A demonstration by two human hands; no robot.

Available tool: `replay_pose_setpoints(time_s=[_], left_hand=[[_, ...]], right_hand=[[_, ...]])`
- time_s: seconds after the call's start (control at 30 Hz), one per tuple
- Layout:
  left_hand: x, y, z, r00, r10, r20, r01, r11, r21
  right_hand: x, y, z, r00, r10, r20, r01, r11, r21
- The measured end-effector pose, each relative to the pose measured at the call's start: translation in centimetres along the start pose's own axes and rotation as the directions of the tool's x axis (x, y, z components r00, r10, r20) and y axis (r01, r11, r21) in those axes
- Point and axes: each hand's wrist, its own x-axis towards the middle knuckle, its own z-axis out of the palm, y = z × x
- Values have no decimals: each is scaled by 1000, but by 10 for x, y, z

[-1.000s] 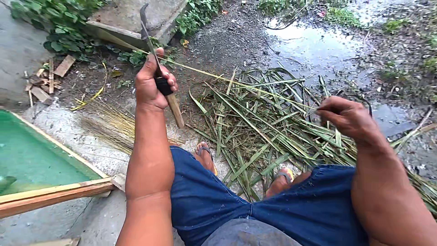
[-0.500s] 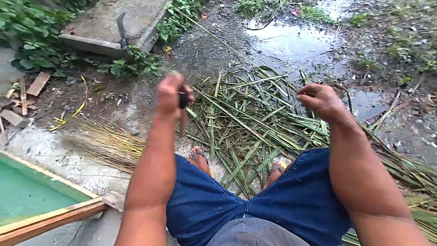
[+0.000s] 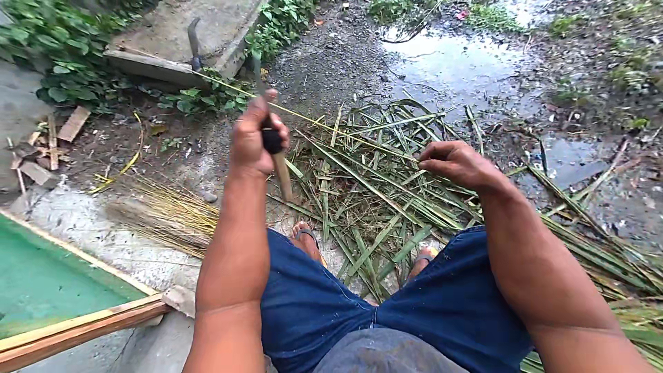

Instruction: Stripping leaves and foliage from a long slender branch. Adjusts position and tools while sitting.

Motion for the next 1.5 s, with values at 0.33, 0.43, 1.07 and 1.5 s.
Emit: replay_pose_setpoints(time_s=[0.33, 0.43, 1.07, 1.5], left_hand=[[10, 25, -88, 762, 185, -621, -303, 949, -89], [-4, 9, -32, 928, 117, -354, -95, 992, 78], [-49, -77, 94, 826, -388, 408, 308, 918, 249], [-43, -66, 89, 874, -332, 355, 265, 938, 224]], right_hand=[[-25, 11, -48, 909, 270, -318, -326, 935, -137], [-15, 1, -25, 942, 202, -269, -193, 979, 59], [22, -25, 64, 998, -34, -51, 51, 920, 389], [22, -30, 58, 996, -39, -79, 65, 935, 348]])
